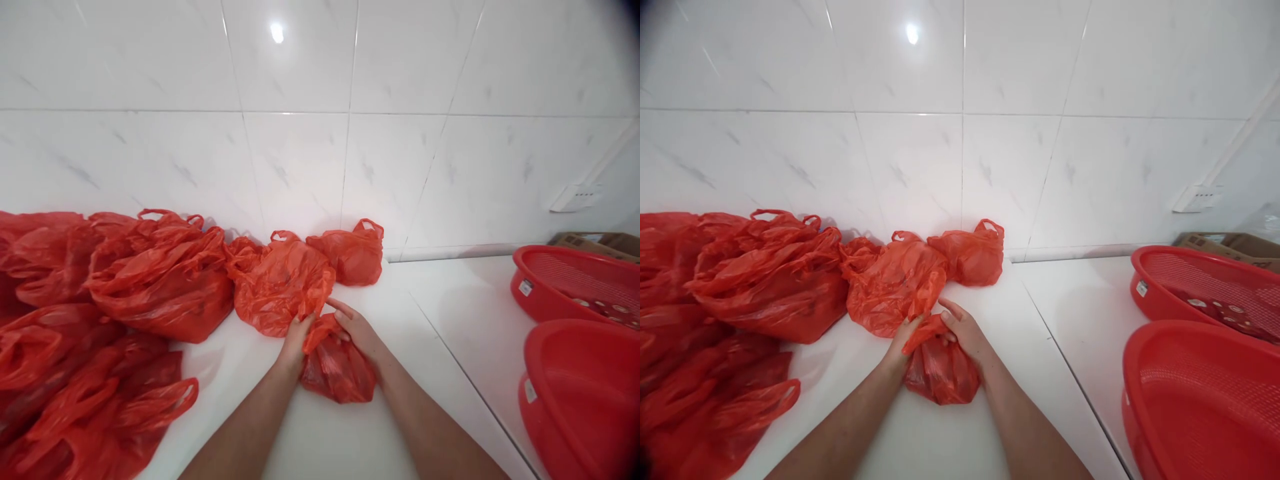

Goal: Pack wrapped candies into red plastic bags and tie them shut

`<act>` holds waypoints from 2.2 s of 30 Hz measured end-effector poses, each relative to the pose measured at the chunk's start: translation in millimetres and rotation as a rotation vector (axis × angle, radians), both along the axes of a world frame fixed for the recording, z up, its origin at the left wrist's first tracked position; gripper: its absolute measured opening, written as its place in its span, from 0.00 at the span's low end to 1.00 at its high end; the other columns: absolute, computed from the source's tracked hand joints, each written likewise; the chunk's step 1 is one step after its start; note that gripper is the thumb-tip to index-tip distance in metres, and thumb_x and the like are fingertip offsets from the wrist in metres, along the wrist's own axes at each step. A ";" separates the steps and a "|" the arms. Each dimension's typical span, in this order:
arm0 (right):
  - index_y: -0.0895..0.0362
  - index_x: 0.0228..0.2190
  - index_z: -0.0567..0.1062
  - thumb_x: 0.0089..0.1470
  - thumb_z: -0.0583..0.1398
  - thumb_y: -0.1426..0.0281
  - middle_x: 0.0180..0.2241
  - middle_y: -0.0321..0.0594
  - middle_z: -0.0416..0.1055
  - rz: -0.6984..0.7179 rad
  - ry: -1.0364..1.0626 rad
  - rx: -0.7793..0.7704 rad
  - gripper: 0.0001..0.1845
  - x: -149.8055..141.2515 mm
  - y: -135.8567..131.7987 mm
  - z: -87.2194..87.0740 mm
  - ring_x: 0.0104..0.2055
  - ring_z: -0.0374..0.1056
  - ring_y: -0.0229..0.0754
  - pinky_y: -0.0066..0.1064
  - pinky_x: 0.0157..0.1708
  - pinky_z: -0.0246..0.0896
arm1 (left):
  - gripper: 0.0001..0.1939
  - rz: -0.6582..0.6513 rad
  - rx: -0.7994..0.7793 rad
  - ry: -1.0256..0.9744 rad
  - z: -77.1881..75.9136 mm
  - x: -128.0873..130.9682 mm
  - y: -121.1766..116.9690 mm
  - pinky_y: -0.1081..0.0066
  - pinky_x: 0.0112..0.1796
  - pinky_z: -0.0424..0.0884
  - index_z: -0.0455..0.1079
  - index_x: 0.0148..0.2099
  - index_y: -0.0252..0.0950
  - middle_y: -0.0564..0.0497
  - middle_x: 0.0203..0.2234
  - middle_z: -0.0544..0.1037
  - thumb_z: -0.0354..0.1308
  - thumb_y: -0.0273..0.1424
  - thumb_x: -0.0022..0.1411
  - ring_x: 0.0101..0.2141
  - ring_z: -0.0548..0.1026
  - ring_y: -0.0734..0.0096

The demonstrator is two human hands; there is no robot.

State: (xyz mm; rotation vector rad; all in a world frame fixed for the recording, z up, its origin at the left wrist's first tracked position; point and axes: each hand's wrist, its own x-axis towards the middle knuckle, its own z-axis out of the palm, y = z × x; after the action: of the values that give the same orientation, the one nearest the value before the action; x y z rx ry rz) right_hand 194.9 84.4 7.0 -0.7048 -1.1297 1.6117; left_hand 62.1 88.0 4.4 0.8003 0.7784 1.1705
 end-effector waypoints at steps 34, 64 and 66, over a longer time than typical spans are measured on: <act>0.54 0.40 0.75 0.51 0.54 0.45 0.36 0.43 0.75 -0.008 0.021 -0.136 0.28 1.3 -6.5 1.2 0.41 0.70 0.48 0.39 0.41 0.62 | 0.21 0.085 0.038 -0.040 0.7 -4.3 -3.0 0.67 0.39 0.69 0.71 0.41 0.34 0.48 0.30 0.78 0.60 0.45 0.53 0.32 0.75 0.66; 0.54 0.31 0.76 0.43 0.59 0.70 0.33 0.36 0.75 -0.375 -0.424 0.112 0.10 9.8 4.3 -4.2 0.36 0.67 0.43 0.33 0.38 0.61 | 0.14 -0.064 0.260 0.076 2.0 -5.7 -5.8 0.65 0.45 0.67 0.75 0.40 0.34 0.45 0.38 0.77 0.65 0.35 0.51 0.40 0.74 0.63; 0.55 0.33 0.76 0.42 0.61 0.70 0.33 0.37 0.75 -0.318 -0.325 0.034 0.12 13.5 4.7 -5.0 0.35 0.68 0.42 0.32 0.38 0.62 | 0.14 -0.054 0.267 0.094 1.1 -5.7 -5.7 0.65 0.45 0.66 0.74 0.40 0.35 0.46 0.38 0.77 0.64 0.35 0.51 0.41 0.73 0.63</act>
State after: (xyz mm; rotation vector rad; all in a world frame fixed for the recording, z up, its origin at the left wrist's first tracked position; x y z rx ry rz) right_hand 208.4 89.1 2.0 -1.0938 -1.2002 1.2345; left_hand 56.3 82.3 5.5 1.0971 0.6807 1.2102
